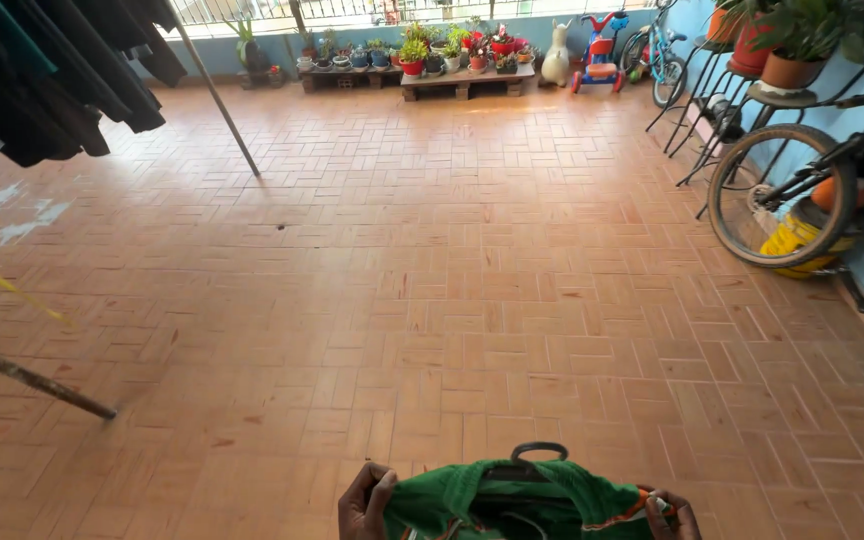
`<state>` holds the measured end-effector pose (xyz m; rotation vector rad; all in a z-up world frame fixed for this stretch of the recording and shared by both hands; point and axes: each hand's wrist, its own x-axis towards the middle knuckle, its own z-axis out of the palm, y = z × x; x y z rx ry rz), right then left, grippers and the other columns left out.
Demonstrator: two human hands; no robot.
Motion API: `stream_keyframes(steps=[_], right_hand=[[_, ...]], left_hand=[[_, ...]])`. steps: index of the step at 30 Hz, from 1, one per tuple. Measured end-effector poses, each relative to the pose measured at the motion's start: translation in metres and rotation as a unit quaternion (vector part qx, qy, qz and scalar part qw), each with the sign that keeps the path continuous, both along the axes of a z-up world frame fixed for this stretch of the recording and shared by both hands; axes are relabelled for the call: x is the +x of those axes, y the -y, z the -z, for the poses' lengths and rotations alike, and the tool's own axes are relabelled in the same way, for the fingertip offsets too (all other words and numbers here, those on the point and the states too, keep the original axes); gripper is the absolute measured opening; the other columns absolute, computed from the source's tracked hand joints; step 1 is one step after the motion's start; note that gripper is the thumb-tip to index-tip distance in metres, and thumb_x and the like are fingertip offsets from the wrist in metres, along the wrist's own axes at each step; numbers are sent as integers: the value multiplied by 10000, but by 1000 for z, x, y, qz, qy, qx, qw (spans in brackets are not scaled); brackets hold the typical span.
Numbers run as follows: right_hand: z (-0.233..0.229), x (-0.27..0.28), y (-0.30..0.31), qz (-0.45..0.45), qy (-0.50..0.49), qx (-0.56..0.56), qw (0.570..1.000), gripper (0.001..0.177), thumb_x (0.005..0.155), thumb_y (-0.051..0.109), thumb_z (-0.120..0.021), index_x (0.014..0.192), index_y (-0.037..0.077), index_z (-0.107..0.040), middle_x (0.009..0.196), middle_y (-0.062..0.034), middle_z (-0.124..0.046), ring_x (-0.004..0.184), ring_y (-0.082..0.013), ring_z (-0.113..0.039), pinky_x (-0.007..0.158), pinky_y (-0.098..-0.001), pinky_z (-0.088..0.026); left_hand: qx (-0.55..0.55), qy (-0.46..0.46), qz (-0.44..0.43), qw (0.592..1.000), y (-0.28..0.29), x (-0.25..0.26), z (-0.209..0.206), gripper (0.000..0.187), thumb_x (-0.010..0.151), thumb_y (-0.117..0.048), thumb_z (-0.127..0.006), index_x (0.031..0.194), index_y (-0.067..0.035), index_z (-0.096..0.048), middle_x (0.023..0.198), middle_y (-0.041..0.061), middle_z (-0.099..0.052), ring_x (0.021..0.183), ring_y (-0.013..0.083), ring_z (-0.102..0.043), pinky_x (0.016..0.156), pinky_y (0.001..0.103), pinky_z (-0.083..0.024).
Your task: The user hangs several pieces of clothing on hangers and then places them on a clothing rack.
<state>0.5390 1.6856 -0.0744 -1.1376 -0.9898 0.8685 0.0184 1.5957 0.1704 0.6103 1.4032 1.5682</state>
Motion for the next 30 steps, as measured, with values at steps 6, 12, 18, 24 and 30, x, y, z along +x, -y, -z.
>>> stream_keyframes(steps=[6, 12, 18, 24, 30], right_hand=[[55, -1, -152, -13, 10, 9, 1000, 190, 997, 100, -623, 1139, -7, -556, 1195, -264, -712, 1016, -277, -729, 944, -448, -566], [-58, -66, -270, -23, -31, -119, 992, 189, 999, 96, -596, 1156, -7, -574, 1209, -257, -698, 1044, -291, -698, 908, -469, -552], [-151, -111, -448, -72, -61, -125, 988, 174, 1001, 75, -560, 1153, -9, -561, 1235, -208, -691, 1113, -279, -667, 961, -476, -533], [-168, -138, -588, -127, -35, -151, 980, 183, 1004, 82, -532, 1168, -1, -542, 1282, -202, -658, 1182, -278, -636, 1032, -473, -499], [-217, -215, -702, -126, -51, -196, 971, 208, 1031, 112, -509, 1195, -7, -552, 1288, -203, -646, 1174, -267, -628, 1053, -443, -470]], left_hand=[[7, -96, 30, 995, -138, -23, 1, 176, 894, -119, -694, 766, -8, -647, 665, 17, -572, 671, 91, -525, 669, 257, -418], [-9, -74, -4, 997, -275, -23, 22, 164, 889, -113, -698, 765, -14, -657, 674, 8, -575, 676, 81, -526, 664, 248, -421], [6, -70, -65, 995, -425, -52, 56, 201, 900, -96, -711, 739, 4, -646, 631, 13, -543, 614, 90, -475, 606, 252, -374], [10, -93, -81, 992, -536, -77, 67, 175, 901, -75, -691, 739, -18, -657, 636, -8, -555, 626, 67, -478, 620, 233, -390], [-2, -60, -72, 996, -662, -117, 56, 169, 915, -73, -693, 762, -11, -656, 656, 3, -529, 641, 84, -445, 627, 249, -349]])
